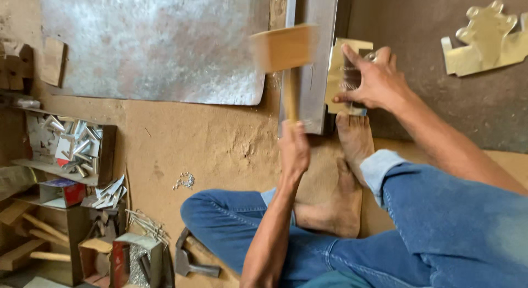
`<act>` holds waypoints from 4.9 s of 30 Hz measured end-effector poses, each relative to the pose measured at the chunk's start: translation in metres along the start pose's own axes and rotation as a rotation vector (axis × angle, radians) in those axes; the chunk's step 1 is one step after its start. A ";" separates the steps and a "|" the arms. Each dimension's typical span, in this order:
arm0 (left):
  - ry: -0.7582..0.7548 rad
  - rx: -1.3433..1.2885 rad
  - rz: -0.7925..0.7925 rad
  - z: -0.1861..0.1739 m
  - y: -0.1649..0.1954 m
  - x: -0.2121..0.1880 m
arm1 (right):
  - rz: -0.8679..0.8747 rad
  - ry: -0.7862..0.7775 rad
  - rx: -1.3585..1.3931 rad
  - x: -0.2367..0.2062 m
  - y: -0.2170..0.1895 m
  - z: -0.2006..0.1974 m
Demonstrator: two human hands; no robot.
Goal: The person sits on the floor and shapes small brass sheet pieces by hammering them with a wooden mallet against a metal form. They pick up each piece, position it on the form, hammer it, then set the shaped piece aside with the finished ones.
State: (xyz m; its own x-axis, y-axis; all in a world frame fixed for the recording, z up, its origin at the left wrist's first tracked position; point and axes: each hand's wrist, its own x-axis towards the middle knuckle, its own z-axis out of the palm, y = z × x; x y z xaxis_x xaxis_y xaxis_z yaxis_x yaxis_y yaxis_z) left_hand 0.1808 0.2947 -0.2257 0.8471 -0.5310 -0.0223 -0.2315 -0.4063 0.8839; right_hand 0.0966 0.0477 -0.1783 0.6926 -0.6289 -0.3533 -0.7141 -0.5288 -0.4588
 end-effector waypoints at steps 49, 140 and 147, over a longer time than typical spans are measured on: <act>0.304 -1.079 -0.117 -0.037 -0.019 -0.069 | -0.033 0.018 0.020 0.008 0.019 0.020; 0.077 0.165 0.070 -0.035 0.041 -0.017 | -0.046 -0.007 0.046 0.012 0.017 0.024; 0.355 -1.004 -0.038 -0.071 0.010 -0.069 | -0.149 0.006 0.050 0.014 0.025 0.032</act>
State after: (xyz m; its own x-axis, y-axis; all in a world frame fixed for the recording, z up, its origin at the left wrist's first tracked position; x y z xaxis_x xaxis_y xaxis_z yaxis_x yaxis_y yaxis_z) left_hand 0.1537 0.3799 -0.1824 0.9739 -0.2178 -0.0634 0.1611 0.4673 0.8693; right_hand 0.0916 0.0443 -0.2204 0.7896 -0.5493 -0.2736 -0.5977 -0.5874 -0.5456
